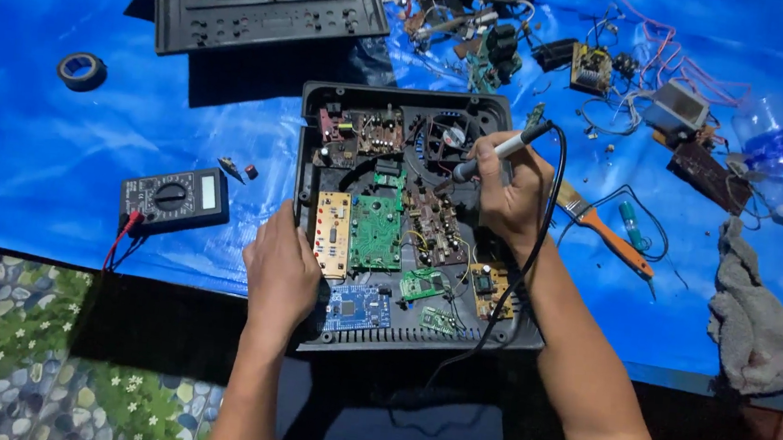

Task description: The person uses a soldering iron to work on the circuit boards inside an open electronic device casing. They hold the device steady with one hand while applying the soldering iron to various components on the green and yellow boards.

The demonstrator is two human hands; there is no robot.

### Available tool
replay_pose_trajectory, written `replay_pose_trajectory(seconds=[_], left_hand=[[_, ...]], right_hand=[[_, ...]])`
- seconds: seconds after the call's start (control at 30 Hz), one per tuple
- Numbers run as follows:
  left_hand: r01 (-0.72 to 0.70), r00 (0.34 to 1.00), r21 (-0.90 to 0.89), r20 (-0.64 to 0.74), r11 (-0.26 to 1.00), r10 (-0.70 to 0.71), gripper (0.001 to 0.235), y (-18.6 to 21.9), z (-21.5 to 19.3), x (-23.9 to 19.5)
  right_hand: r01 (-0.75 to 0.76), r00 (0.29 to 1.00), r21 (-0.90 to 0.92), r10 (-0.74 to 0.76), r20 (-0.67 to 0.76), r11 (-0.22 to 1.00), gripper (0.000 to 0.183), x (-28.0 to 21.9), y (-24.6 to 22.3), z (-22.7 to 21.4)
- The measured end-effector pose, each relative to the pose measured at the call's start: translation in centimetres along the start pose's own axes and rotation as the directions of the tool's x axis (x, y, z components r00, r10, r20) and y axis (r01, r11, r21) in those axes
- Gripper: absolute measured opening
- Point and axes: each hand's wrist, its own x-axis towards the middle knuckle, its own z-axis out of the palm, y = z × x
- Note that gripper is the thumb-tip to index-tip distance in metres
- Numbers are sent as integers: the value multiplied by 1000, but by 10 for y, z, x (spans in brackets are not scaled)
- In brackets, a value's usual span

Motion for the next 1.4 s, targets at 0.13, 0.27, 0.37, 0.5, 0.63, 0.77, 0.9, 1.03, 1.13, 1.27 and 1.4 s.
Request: replay_pose_trajectory(seconds=[0.13,0.27,0.37,0.5,0.63,0.77,0.9,1.03,1.13,1.27,1.4], left_hand=[[5,1000,-17,-9,1000,-5,47,1,0,0],[6,1000,-13,-15,1000,-6,47,-1,3,0],[4,1000,-12,-21,1000,-4,47,-2,3,1],[4,1000,-29,-20,1000,-5,47,1,1,0],[-20,999,-8,-41,1000,19,47,-2,4,1],[0,1000,-26,-14,1000,0,47,2,-1,-1],[-23,1000,-37,-22,999,22,46,-11,9,4],[-24,999,-48,-29,999,23,46,-5,6,2],[-17,1000,-54,-23,998,16,46,-4,5,2],[6,1000,-63,0,998,-6,47,3,-2,2],[-13,1000,-41,-3,999,13,47,0,2,2]], right_hand=[[-6,1000,-32,6,-1,999,25,0,-1,0],[-21,1000,-24,21,-2,999,25,0,-4,0],[-36,999,-12,36,-16,999,26,1,-6,1],[-41,999,-18,41,5,999,24,0,-2,1],[-26,1000,-33,26,-5,999,24,2,0,1],[-55,998,-19,55,3,998,24,-2,1,1],[-51,999,-60,52,12,997,25,-3,11,-2],[-52,999,-39,52,-4,998,26,0,1,1],[-68,998,-47,67,-4,997,26,2,-2,1],[-83,996,-38,84,13,996,26,1,1,1],[-91,996,-36,91,16,995,25,-2,4,0]])
